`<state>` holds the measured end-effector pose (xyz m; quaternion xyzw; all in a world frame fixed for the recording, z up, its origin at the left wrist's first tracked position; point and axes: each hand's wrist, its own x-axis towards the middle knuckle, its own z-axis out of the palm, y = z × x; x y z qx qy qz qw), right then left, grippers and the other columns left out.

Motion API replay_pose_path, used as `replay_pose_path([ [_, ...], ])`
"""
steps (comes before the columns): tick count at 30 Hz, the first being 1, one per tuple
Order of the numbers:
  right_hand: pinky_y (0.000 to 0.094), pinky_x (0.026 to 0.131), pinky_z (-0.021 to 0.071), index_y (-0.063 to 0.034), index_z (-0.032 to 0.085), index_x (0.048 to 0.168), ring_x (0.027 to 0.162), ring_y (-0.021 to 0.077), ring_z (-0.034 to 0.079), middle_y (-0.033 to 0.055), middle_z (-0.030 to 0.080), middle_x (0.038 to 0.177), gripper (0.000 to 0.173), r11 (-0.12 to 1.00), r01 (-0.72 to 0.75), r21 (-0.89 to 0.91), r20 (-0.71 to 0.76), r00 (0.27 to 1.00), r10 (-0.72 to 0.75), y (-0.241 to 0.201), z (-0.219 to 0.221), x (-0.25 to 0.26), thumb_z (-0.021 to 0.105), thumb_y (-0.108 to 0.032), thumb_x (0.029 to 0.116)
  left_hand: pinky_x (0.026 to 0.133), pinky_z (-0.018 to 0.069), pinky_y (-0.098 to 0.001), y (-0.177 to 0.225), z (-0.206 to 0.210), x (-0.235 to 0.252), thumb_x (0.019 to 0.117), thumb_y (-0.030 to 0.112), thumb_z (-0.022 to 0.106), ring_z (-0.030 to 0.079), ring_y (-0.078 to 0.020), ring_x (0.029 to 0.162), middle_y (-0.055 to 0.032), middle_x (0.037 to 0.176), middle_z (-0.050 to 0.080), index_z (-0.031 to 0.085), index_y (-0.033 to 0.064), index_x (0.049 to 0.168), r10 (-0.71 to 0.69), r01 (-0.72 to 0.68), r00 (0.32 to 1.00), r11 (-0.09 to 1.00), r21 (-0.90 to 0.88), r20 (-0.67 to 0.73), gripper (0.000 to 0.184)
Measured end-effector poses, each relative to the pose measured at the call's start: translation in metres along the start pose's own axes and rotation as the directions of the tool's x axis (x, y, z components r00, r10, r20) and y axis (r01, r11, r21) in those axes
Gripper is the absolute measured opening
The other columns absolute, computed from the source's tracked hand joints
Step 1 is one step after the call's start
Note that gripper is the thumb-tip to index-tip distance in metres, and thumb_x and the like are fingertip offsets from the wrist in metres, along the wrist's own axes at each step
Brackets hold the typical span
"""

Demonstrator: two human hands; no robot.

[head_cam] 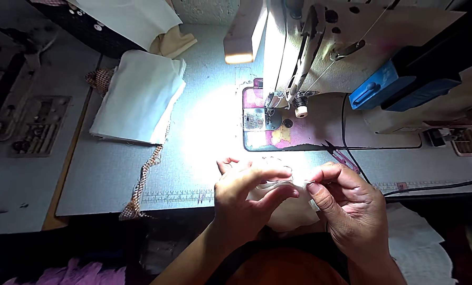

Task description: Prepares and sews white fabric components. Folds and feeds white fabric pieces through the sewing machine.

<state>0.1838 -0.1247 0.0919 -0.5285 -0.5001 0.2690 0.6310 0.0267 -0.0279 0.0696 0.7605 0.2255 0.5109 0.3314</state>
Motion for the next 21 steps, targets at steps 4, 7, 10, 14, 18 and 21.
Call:
replay_pose_path([
  [4, 0.0163, 0.077, 0.0575, 0.0002, 0.067, 0.1, 0.086, 0.0016, 0.066, -0.0003, 0.069, 0.093, 0.007, 1.0, 0.0, 0.012, 0.007, 1.0, 0.0, 0.0, 0.003, -0.001, 0.063, -0.004, 0.0957, 0.101, 0.0316, -0.0359, -0.005, -0.004, -0.005, 0.0922, 0.023, 0.077, 0.06, 0.0002, 0.082, 0.0099, 0.087, 0.075, 0.076, 0.0216, 0.087, 0.189, -0.172, 0.979, 0.967, 0.19, -0.073, 0.006],
  [7, 0.016, 0.077, 0.0577, 0.0, 0.067, 0.099, 0.085, 0.001, 0.066, -0.0003, 0.07, 0.093, 0.007, 1.0, 0.004, -0.011, 0.002, 1.0, -0.004, 0.002, 0.006, 0.001, 0.063, -0.006, 0.0959, 0.105, 0.0306, -0.0355, 0.0, -0.017, -0.011, 0.095, 0.028, 0.075, 0.058, -0.0043, 0.102, 0.0126, 0.106, 0.072, 0.074, 0.0276, 0.097, 0.315, -0.277, 0.947, 0.891, 0.359, -0.053, 0.003],
  [10, 0.0164, 0.079, 0.0569, 0.0001, 0.068, 0.098, 0.086, 0.0014, 0.065, 0.0001, 0.069, 0.092, 0.009, 0.999, 0.017, -0.049, 0.017, 1.0, -0.016, 0.004, 0.008, 0.003, 0.062, -0.007, 0.0952, 0.105, 0.0301, -0.0307, 0.023, -0.02, -0.008, 0.0983, 0.029, 0.069, 0.056, -0.003, 0.101, 0.0127, 0.099, 0.069, 0.071, 0.0263, 0.1, 0.295, -0.303, 0.953, 0.907, 0.292, 0.072, 0.004],
  [14, 0.016, 0.078, 0.0557, -0.0017, 0.069, 0.098, 0.086, 0.0015, 0.065, -0.0009, 0.07, 0.092, 0.01, 1.0, 0.001, 0.004, 0.083, 0.997, -0.002, -0.001, 0.007, 0.002, 0.066, -0.011, 0.096, 0.095, 0.0343, -0.0291, 0.022, -0.011, 0.003, 0.0938, 0.031, 0.074, 0.059, 0.0038, 0.084, 0.0111, 0.084, 0.072, 0.071, 0.0193, 0.09, 0.055, -0.064, 0.995, 0.993, 0.102, 0.083, 0.013],
  [18, 0.0156, 0.076, 0.0548, -0.0023, 0.071, 0.098, 0.085, 0.0021, 0.064, -0.0003, 0.07, 0.094, 0.009, 0.999, -0.025, 0.037, 0.116, 0.993, 0.021, -0.003, 0.005, 0.0, 0.066, -0.01, 0.0957, 0.098, 0.0321, -0.0333, 0.017, -0.02, 0.007, 0.0933, 0.037, 0.074, 0.058, 0.0063, 0.085, 0.011, 0.09, 0.073, 0.07, 0.0172, 0.103, -0.045, 0.035, 0.986, 0.997, 0.067, 0.16, 0.023],
  [21, 0.0162, 0.078, 0.0552, -0.0024, 0.071, 0.098, 0.088, 0.0028, 0.065, 0.0002, 0.071, 0.095, 0.008, 0.999, -0.028, 0.038, 0.154, 0.988, 0.022, -0.002, 0.003, -0.001, 0.066, -0.007, 0.0945, 0.095, 0.0316, -0.0366, 0.02, -0.028, 0.012, 0.0926, 0.035, 0.075, 0.057, 0.0045, 0.084, 0.0109, 0.089, 0.073, 0.074, 0.0165, 0.103, -0.042, 0.02, 0.968, 0.995, 0.094, 0.246, 0.022],
])
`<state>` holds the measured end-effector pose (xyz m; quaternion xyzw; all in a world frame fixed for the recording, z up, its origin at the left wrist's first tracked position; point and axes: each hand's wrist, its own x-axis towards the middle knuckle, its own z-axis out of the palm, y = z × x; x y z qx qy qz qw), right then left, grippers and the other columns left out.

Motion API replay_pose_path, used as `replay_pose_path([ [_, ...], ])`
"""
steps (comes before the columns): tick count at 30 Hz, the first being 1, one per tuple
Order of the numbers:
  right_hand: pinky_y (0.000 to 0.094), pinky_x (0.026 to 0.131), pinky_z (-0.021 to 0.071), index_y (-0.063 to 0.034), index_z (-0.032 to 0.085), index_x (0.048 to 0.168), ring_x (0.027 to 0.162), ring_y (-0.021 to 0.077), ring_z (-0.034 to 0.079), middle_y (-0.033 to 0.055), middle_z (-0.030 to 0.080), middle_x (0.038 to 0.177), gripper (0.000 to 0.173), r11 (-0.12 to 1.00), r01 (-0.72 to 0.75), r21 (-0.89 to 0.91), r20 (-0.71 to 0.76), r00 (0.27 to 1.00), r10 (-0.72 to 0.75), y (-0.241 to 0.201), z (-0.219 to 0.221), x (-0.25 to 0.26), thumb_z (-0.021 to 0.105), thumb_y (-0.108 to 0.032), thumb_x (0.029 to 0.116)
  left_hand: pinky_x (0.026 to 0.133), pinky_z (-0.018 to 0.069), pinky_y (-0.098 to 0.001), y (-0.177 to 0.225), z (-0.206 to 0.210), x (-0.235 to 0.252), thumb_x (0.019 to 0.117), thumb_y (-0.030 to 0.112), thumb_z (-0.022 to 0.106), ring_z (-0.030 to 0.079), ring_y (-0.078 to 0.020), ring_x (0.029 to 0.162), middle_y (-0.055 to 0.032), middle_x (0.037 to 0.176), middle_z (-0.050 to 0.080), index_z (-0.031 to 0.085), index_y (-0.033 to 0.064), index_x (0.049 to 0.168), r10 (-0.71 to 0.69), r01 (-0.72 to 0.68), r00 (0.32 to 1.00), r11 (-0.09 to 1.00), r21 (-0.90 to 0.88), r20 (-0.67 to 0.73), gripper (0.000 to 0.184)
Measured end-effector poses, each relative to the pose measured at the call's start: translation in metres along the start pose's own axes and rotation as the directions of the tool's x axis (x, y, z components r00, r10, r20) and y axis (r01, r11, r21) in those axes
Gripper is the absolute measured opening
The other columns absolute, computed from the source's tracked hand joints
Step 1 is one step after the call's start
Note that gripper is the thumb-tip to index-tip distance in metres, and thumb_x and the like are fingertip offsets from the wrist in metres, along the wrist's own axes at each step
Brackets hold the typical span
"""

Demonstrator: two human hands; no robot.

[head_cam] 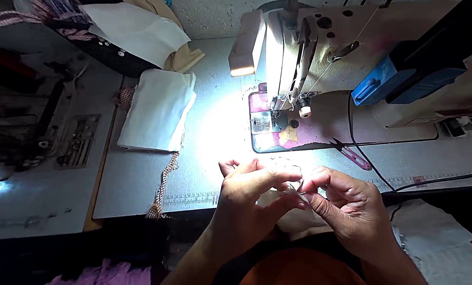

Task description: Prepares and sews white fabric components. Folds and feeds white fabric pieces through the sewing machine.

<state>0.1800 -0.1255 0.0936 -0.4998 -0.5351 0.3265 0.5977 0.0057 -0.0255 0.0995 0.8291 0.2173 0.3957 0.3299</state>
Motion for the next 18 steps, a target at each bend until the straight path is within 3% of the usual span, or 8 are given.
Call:
replay_pose_path([
  [7, 0.0167, 0.077, 0.0557, -0.0041, 0.073, 0.097, 0.085, 0.0026, 0.065, -0.0012, 0.071, 0.092, 0.008, 1.0, -0.011, -0.013, 0.027, 1.0, 0.011, -0.002, -0.002, -0.001, 0.067, -0.008, 0.0946, 0.09, 0.0305, -0.0394, 0.008, -0.014, 0.008, 0.0921, 0.036, 0.075, 0.053, 0.0022, 0.077, 0.0113, 0.079, 0.07, 0.079, 0.0175, 0.091, 0.016, -0.029, 0.993, 0.993, 0.117, 0.114, 0.019],
  [14, 0.0172, 0.076, 0.0576, -0.0033, 0.075, 0.097, 0.084, 0.0035, 0.067, -0.0002, 0.072, 0.092, 0.006, 0.998, -0.031, 0.049, 0.028, 0.999, 0.03, -0.001, -0.004, -0.003, 0.071, -0.006, 0.0924, 0.093, 0.0309, -0.0433, 0.007, -0.014, 0.008, 0.0917, 0.039, 0.073, 0.054, 0.0024, 0.081, 0.0151, 0.076, 0.062, 0.072, 0.0235, 0.082, -0.031, 0.009, 0.987, 0.991, 0.133, 0.159, 0.018],
  [18, 0.0173, 0.078, 0.0585, -0.0024, 0.075, 0.097, 0.086, 0.0037, 0.068, 0.0003, 0.072, 0.093, 0.007, 0.997, -0.032, 0.072, 0.036, 0.999, 0.03, -0.004, -0.006, -0.003, 0.071, -0.007, 0.0938, 0.094, 0.0291, -0.0448, 0.008, -0.015, 0.012, 0.0889, 0.037, 0.076, 0.054, 0.0023, 0.088, 0.0169, 0.08, 0.062, 0.074, 0.026, 0.081, -0.046, 0.032, 0.984, 0.996, 0.081, 0.174, 0.014],
])
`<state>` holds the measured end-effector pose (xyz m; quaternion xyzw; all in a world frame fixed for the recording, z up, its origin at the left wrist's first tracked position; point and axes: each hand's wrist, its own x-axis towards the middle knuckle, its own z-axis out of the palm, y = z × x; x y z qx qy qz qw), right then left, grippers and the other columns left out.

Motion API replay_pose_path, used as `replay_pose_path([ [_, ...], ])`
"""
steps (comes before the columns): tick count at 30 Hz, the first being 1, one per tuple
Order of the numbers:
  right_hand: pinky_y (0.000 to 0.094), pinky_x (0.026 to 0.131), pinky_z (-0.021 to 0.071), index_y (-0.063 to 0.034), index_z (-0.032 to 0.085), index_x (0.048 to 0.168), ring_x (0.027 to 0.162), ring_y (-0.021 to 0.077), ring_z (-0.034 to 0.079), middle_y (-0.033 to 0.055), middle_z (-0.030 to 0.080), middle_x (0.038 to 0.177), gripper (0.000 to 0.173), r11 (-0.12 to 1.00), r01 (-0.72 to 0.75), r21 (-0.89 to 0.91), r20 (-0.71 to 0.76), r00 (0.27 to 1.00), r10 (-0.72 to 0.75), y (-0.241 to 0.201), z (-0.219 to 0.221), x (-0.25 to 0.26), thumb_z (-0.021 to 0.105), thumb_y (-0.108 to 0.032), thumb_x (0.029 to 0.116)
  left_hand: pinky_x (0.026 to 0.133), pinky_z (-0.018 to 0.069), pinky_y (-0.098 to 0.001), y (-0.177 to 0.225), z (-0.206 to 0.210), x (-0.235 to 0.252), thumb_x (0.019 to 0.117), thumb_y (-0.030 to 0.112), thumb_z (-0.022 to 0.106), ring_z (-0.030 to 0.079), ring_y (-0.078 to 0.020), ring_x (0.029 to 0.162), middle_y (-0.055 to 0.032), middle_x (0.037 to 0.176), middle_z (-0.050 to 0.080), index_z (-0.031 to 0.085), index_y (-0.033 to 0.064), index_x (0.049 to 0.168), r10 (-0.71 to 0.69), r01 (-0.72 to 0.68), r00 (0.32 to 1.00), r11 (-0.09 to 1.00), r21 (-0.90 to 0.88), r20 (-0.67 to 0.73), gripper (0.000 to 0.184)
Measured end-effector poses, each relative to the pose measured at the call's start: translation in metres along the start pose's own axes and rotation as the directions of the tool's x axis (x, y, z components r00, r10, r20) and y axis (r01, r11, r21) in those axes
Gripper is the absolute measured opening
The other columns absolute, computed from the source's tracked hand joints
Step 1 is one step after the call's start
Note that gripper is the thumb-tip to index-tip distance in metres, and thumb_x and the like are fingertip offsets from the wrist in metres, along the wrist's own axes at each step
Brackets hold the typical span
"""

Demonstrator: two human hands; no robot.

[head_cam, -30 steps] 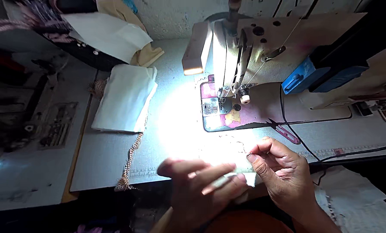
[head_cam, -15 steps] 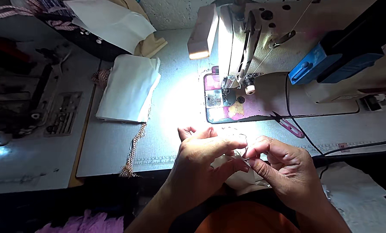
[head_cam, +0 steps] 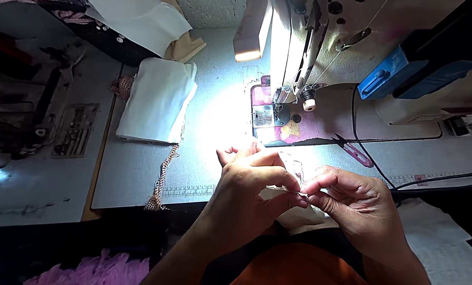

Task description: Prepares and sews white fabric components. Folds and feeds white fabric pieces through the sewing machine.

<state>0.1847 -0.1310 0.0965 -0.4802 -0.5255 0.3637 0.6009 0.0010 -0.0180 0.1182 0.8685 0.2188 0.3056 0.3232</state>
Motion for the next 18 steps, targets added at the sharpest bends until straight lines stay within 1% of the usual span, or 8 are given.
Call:
replay_pose_path([
  [2, 0.0167, 0.079, 0.0579, -0.0034, 0.074, 0.098, 0.089, 0.0023, 0.068, -0.0011, 0.072, 0.094, 0.011, 1.0, 0.012, 0.001, 0.01, 1.0, -0.012, -0.001, -0.002, 0.0, 0.068, -0.012, 0.0971, 0.096, 0.0301, -0.0451, 0.001, 0.0, 0.001, 0.0886, 0.036, 0.076, 0.055, 0.0016, 0.091, 0.0171, 0.081, 0.062, 0.074, 0.0269, 0.08, -0.005, 0.005, 1.0, 1.0, -0.008, -0.009, 0.012],
  [4, 0.0171, 0.079, 0.057, -0.0041, 0.074, 0.1, 0.089, 0.002, 0.067, -0.0018, 0.072, 0.095, 0.014, 1.0, 0.022, 0.014, 0.021, 1.0, -0.022, -0.002, -0.004, -0.001, 0.07, -0.017, 0.0967, 0.095, 0.0291, -0.0436, 0.002, -0.001, 0.002, 0.0885, 0.035, 0.076, 0.053, 0.0001, 0.093, 0.017, 0.082, 0.062, 0.074, 0.0266, 0.08, -0.003, 0.003, 1.0, 1.0, -0.003, -0.011, 0.012],
  [6, 0.0203, 0.082, 0.0584, -0.0038, 0.073, 0.101, 0.091, 0.0049, 0.069, -0.0006, 0.073, 0.095, 0.014, 0.999, 0.023, 0.024, 0.025, 0.999, -0.024, -0.001, -0.004, -0.001, 0.074, -0.016, 0.0931, 0.094, 0.0296, -0.043, 0.004, 0.0, 0.002, 0.0885, 0.034, 0.076, 0.053, -0.0006, 0.093, 0.0169, 0.082, 0.061, 0.073, 0.026, 0.079, 0.006, -0.006, 1.0, 1.0, 0.016, -0.007, 0.013],
  [7, 0.0212, 0.081, 0.059, -0.0034, 0.074, 0.1, 0.091, 0.006, 0.069, 0.0001, 0.074, 0.094, 0.014, 1.0, 0.019, 0.02, 0.019, 1.0, -0.02, -0.002, -0.004, -0.001, 0.075, -0.014, 0.0918, 0.094, 0.0297, -0.043, 0.005, 0.0, 0.002, 0.0885, 0.034, 0.076, 0.053, -0.0011, 0.093, 0.0162, 0.082, 0.062, 0.074, 0.0251, 0.079, 0.016, -0.016, 1.0, 0.999, 0.028, -0.007, 0.013],
  [9, 0.0219, 0.081, 0.0594, -0.0035, 0.074, 0.098, 0.089, 0.0073, 0.07, 0.0007, 0.073, 0.092, 0.012, 1.0, 0.005, 0.007, 0.017, 1.0, -0.005, -0.002, -0.005, -0.001, 0.075, -0.014, 0.0913, 0.094, 0.0288, -0.0445, 0.007, 0.0, 0.002, 0.0897, 0.034, 0.075, 0.054, -0.0023, 0.093, 0.0149, 0.081, 0.062, 0.074, 0.0241, 0.079, 0.04, -0.04, 0.999, 0.997, 0.071, -0.005, 0.015],
  [12, 0.0223, 0.081, 0.0593, -0.0044, 0.074, 0.098, 0.09, 0.008, 0.069, 0.0013, 0.074, 0.093, 0.011, 1.0, -0.019, 0.015, 0.021, 1.0, 0.019, -0.004, -0.006, 0.0, 0.075, -0.013, 0.0917, 0.095, 0.0266, -0.0457, 0.01, 0.0, 0.002, 0.0907, 0.035, 0.074, 0.055, -0.0042, 0.093, 0.0133, 0.079, 0.064, 0.074, 0.0236, 0.078, 0.069, -0.067, 0.998, 0.991, 0.115, -0.013, 0.017],
  [15, 0.022, 0.081, 0.0597, -0.0042, 0.075, 0.097, 0.088, 0.0082, 0.07, 0.002, 0.073, 0.093, 0.008, 0.999, -0.029, 0.016, 0.004, 1.0, 0.029, -0.004, -0.006, 0.0, 0.075, -0.01, 0.0907, 0.096, 0.0265, -0.0456, 0.013, 0.0, 0.002, 0.0924, 0.036, 0.073, 0.056, -0.0039, 0.094, 0.0129, 0.08, 0.065, 0.073, 0.0227, 0.079, 0.083, -0.082, 0.997, 0.991, 0.105, -0.008, 0.019],
  [18, 0.0221, 0.08, 0.0602, -0.0036, 0.075, 0.097, 0.088, 0.0081, 0.07, 0.0021, 0.074, 0.093, 0.009, 1.0, -0.005, 0.021, -0.002, 1.0, 0.005, -0.004, -0.008, -0.001, 0.076, -0.009, 0.0901, 0.096, 0.0271, -0.0454, 0.015, 0.001, 0.001, 0.0932, 0.036, 0.072, 0.056, -0.0033, 0.093, 0.0128, 0.079, 0.064, 0.073, 0.022, 0.079, 0.08, -0.078, 0.997, 0.993, 0.093, -0.009, 0.019],
])
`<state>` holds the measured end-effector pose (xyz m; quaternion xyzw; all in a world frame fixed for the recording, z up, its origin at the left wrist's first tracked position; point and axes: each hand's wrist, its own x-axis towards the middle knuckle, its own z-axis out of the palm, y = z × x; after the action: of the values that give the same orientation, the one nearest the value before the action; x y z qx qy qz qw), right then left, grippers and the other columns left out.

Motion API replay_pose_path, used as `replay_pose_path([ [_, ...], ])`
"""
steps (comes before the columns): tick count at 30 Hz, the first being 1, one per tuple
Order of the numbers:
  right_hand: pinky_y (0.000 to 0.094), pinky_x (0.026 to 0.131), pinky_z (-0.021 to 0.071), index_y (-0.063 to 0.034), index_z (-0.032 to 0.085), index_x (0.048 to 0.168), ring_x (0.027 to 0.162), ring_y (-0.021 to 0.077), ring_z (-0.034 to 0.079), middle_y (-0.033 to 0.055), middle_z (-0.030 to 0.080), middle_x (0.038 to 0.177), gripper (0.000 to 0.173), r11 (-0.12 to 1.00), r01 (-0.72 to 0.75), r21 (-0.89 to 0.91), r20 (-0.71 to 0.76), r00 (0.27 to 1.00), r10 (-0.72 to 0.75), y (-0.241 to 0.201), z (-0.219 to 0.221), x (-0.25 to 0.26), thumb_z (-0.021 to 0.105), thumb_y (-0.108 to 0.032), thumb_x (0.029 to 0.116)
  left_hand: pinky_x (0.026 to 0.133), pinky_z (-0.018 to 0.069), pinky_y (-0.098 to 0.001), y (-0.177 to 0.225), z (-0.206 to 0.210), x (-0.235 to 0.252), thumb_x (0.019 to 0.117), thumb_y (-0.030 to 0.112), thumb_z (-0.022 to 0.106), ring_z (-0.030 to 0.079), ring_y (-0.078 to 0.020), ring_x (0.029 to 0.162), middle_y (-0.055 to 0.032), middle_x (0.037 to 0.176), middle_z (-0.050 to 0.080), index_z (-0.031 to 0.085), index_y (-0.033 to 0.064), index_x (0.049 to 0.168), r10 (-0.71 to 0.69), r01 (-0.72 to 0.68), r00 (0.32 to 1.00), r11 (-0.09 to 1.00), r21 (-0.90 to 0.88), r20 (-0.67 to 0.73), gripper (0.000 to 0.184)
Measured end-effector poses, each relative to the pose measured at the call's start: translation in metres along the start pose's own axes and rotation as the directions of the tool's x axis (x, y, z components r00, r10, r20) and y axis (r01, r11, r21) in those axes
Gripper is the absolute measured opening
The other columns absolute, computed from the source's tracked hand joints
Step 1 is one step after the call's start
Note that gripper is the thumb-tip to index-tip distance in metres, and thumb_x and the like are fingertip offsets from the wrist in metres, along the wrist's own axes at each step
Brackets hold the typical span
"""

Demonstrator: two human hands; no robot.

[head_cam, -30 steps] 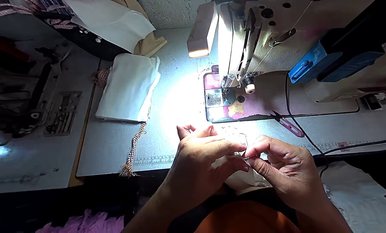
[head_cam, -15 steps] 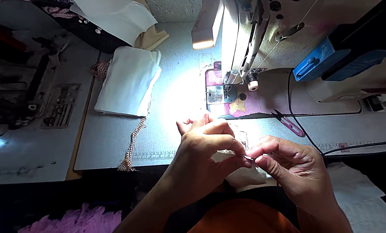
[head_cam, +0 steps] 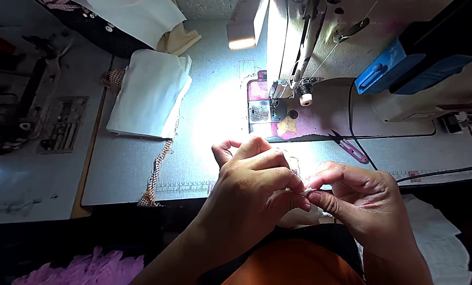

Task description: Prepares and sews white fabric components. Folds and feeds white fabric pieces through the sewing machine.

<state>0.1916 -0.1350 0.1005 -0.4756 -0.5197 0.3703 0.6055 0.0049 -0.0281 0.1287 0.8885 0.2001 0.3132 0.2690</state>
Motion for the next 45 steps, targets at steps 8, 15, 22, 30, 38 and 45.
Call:
replay_pose_path([
  [8, 0.0183, 0.078, 0.0577, -0.0053, 0.073, 0.096, 0.088, 0.004, 0.067, -0.0016, 0.071, 0.09, 0.007, 0.991, 0.068, -0.118, -0.022, 0.997, -0.071, -0.002, -0.003, -0.004, 0.075, -0.01, 0.0914, 0.095, 0.0298, -0.0434, 0.0, 0.012, -0.013, 0.0885, 0.037, 0.078, 0.054, 0.0027, 0.088, 0.0155, 0.087, 0.067, 0.069, 0.0207, 0.102, -0.138, 0.126, 0.983, 0.987, -0.1, -0.123, 0.023],
  [15, 0.0202, 0.082, 0.0591, -0.0075, 0.072, 0.096, 0.09, 0.0046, 0.069, -0.0027, 0.072, 0.092, 0.007, 0.968, 0.124, -0.217, -0.059, 0.988, -0.14, 0.0, -0.002, -0.006, 0.075, -0.012, 0.0921, 0.09, 0.0276, -0.0396, 0.017, 0.033, -0.029, 0.0928, 0.035, 0.073, 0.051, 0.0023, 0.079, 0.0127, 0.079, 0.068, 0.073, 0.0202, 0.091, -0.235, 0.225, 0.931, 0.972, -0.069, -0.28, 0.015],
  [22, 0.0202, 0.084, 0.06, -0.0079, 0.072, 0.099, 0.092, 0.005, 0.07, -0.0029, 0.072, 0.094, 0.008, 0.968, 0.137, -0.208, -0.051, 0.987, -0.151, -0.001, -0.001, -0.008, 0.075, -0.011, 0.0923, 0.09, 0.0302, -0.0385, 0.018, 0.031, -0.026, 0.0938, 0.026, 0.071, 0.051, 0.004, 0.082, 0.014, 0.077, 0.062, 0.076, 0.0211, 0.09, -0.268, 0.226, 0.943, 0.951, -0.212, -0.199, 0.008],
  [30, 0.0214, 0.086, 0.0607, -0.0074, 0.073, 0.102, 0.093, 0.0057, 0.07, -0.0025, 0.073, 0.097, 0.011, 0.973, 0.131, -0.19, -0.042, 0.989, -0.141, -0.002, -0.004, -0.009, 0.075, -0.013, 0.0929, 0.091, 0.0318, -0.0354, 0.017, 0.035, -0.025, 0.0901, 0.019, 0.073, 0.052, 0.0035, 0.084, 0.0126, 0.079, 0.063, 0.075, 0.018, 0.089, -0.248, 0.171, 0.946, 0.929, -0.328, -0.209, 0.003],
  [38, 0.0197, 0.085, 0.0599, -0.0079, 0.073, 0.103, 0.093, 0.0044, 0.069, -0.0034, 0.073, 0.097, 0.012, 0.98, 0.134, -0.15, -0.04, 0.989, -0.142, -0.001, -0.006, -0.01, 0.075, -0.013, 0.093, 0.095, 0.0294, -0.0374, 0.015, 0.04, -0.024, 0.0907, 0.022, 0.075, 0.053, -0.0002, 0.103, 0.0125, 0.097, 0.071, 0.079, 0.0212, 0.089, -0.205, 0.11, 0.94, 0.939, -0.327, -0.273, 0.004],
  [45, 0.0201, 0.086, 0.0589, -0.0085, 0.074, 0.105, 0.095, 0.0043, 0.069, -0.0037, 0.073, 0.097, 0.013, 0.99, 0.126, -0.071, -0.028, 0.991, -0.128, 0.003, -0.006, -0.01, 0.075, -0.015, 0.0937, 0.092, 0.0304, -0.0366, 0.014, 0.041, -0.025, 0.0894, 0.018, 0.076, 0.056, 0.0024, 0.092, 0.0121, 0.089, 0.073, 0.078, 0.0185, 0.089, -0.181, 0.071, 0.94, 0.934, -0.351, -0.29, 0.003],
])
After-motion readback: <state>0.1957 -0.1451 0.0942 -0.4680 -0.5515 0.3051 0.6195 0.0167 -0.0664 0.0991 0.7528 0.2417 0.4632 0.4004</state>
